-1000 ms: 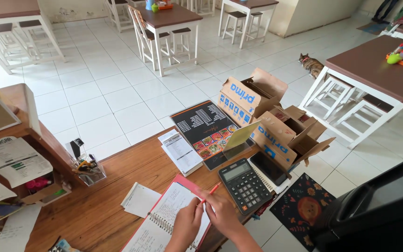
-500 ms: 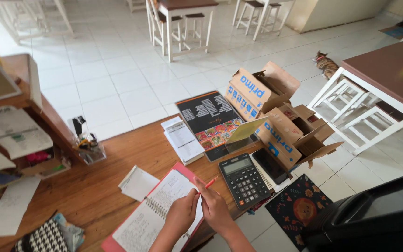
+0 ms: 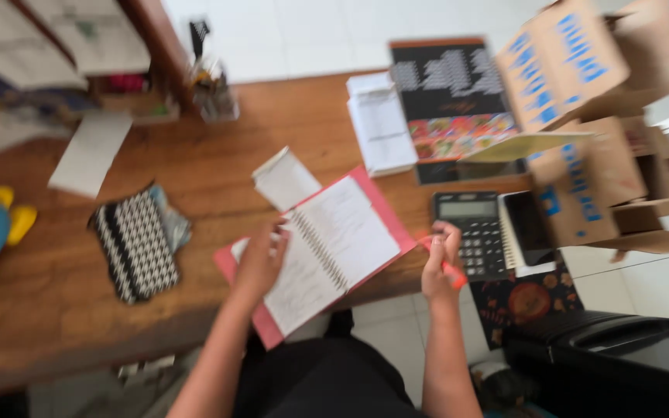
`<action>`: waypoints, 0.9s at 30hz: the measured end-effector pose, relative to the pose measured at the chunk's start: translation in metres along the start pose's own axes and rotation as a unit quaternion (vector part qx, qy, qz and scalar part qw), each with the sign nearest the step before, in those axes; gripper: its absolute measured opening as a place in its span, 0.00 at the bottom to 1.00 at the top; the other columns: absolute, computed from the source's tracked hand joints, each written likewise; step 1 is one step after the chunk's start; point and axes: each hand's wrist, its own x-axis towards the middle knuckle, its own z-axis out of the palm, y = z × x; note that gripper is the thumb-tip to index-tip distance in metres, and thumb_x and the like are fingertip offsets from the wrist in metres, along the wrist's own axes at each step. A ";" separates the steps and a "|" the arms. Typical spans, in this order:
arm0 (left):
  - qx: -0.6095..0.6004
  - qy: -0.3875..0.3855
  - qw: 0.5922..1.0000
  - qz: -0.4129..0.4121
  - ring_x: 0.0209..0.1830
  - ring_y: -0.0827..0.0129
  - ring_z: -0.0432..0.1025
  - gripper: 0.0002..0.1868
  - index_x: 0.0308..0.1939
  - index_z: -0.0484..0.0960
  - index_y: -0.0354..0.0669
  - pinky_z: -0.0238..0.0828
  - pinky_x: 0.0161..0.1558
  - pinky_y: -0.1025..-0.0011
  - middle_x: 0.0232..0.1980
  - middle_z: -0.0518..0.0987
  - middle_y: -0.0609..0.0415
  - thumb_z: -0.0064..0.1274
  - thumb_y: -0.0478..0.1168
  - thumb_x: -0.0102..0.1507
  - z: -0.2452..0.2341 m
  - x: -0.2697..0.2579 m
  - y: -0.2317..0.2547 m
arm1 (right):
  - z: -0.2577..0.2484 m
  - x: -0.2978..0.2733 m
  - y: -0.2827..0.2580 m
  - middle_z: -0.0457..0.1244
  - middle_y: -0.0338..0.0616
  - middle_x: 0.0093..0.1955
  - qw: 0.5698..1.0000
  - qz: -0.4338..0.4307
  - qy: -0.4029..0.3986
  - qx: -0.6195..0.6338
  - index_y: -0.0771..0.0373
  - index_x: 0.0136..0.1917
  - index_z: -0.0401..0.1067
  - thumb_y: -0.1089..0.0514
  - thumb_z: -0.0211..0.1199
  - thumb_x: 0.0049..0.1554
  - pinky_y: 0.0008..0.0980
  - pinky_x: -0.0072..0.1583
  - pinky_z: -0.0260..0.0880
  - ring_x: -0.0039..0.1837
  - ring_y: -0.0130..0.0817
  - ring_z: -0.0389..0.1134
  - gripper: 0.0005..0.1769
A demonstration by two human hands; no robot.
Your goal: The recorder counts money from a wallet and then uses a calculator and a notebook to record financial transactions at a counter.
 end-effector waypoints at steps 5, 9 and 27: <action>0.307 -0.066 0.914 -0.259 0.46 0.45 0.77 0.28 0.44 0.85 0.37 0.72 0.48 0.51 0.44 0.83 0.37 0.43 0.60 0.70 -0.043 -0.047 -0.086 | 0.010 0.018 0.017 0.58 0.52 0.61 0.976 -0.131 -0.121 -0.128 0.61 0.64 0.69 0.69 0.44 0.52 0.38 0.59 0.70 0.60 0.42 0.68 0.28; 0.228 -0.237 0.864 -0.380 0.36 0.55 0.82 0.38 0.29 0.90 0.37 0.76 0.46 0.58 0.32 0.88 0.43 0.37 0.65 0.67 -0.035 -0.099 -0.144 | 0.040 0.058 0.050 0.60 0.51 0.61 0.945 -0.162 -0.144 -0.245 0.58 0.63 0.71 0.68 0.52 0.54 0.42 0.59 0.70 0.61 0.49 0.67 0.23; -0.235 -0.055 0.949 -0.203 0.46 0.79 0.73 0.16 0.52 0.83 0.35 0.70 0.52 0.74 0.45 0.86 0.58 0.47 0.42 0.68 -0.001 -0.160 -0.090 | 0.036 0.100 0.092 0.71 0.50 0.42 0.964 -0.081 -0.123 -0.223 0.63 0.49 0.75 0.56 0.70 0.55 0.41 0.49 0.71 0.44 0.45 0.74 0.11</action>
